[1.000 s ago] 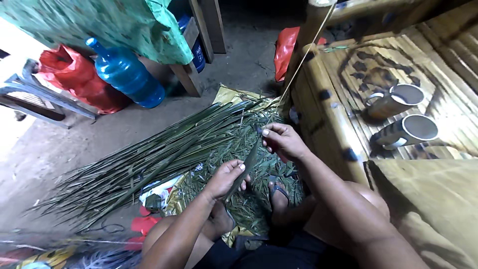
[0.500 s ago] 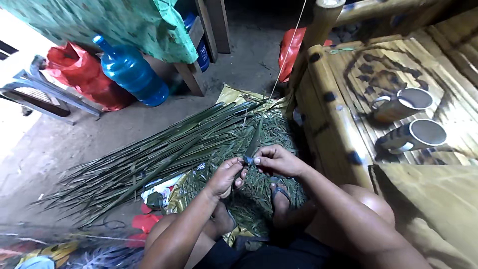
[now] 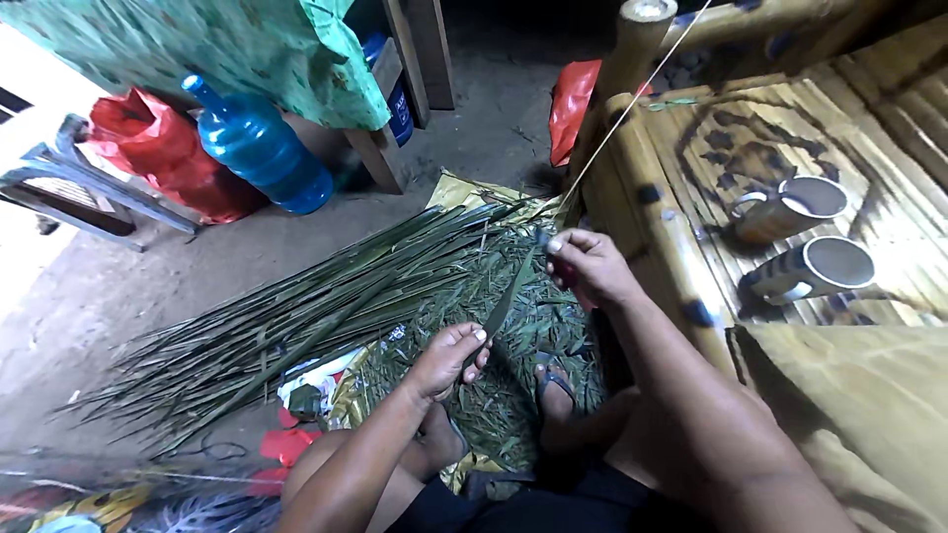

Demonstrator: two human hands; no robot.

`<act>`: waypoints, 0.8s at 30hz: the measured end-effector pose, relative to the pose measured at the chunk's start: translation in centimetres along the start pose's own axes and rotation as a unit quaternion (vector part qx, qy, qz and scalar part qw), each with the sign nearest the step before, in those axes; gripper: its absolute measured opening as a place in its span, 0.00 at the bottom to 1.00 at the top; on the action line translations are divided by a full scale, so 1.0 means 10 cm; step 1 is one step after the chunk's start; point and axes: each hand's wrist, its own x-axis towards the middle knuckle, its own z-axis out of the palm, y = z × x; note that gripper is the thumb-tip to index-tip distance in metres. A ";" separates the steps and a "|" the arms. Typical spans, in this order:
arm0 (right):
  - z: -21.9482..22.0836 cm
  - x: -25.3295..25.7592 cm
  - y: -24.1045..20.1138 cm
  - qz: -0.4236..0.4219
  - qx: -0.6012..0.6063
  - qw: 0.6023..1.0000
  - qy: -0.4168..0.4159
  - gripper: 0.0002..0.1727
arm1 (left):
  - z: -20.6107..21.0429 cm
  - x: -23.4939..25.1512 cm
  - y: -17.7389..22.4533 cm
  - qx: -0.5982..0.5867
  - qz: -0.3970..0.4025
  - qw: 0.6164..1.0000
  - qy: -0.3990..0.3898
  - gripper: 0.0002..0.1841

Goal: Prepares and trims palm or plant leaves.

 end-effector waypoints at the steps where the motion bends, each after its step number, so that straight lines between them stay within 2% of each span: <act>1: 0.08 -0.04 0.00 0.015 -0.001 0.999 -0.034 0.11 | 0.01 0.01 0.02 -0.001 0.001 1.000 0.003 0.11; 5: 0.43 -0.22 0.15 0.059 0.045 0.973 -0.217 0.11 | -0.02 0.04 0.04 -0.035 0.012 0.999 -0.010 0.12; 7: 0.48 -0.25 0.20 0.040 0.060 0.964 -0.255 0.12 | -0.05 0.04 0.02 -0.060 0.013 0.997 -0.037 0.12; 12: 0.32 -0.14 0.18 -0.036 0.016 0.981 -0.189 0.13 | -0.09 0.01 0.00 -0.088 0.000 0.992 -0.095 0.12; 16: 0.15 -0.03 0.12 -0.063 -0.012 0.989 -0.133 0.12 | -0.07 -0.01 0.02 -0.065 -0.004 0.995 -0.082 0.11; 18: 0.08 -0.01 0.09 -0.060 -0.021 0.994 -0.093 0.12 | -0.07 -0.01 0.02 -0.040 -0.001 0.997 -0.063 0.11; 22: -0.10 0.05 -0.01 -0.007 -0.005 0.999 0.037 0.11 | -0.06 -0.03 -0.03 0.011 -0.002 0.999 -0.034 0.09; 24: -0.10 0.03 -0.06 -0.003 0.002 1.000 0.027 0.12 | -0.04 -0.02 -0.04 0.050 0.014 0.999 -0.014 0.10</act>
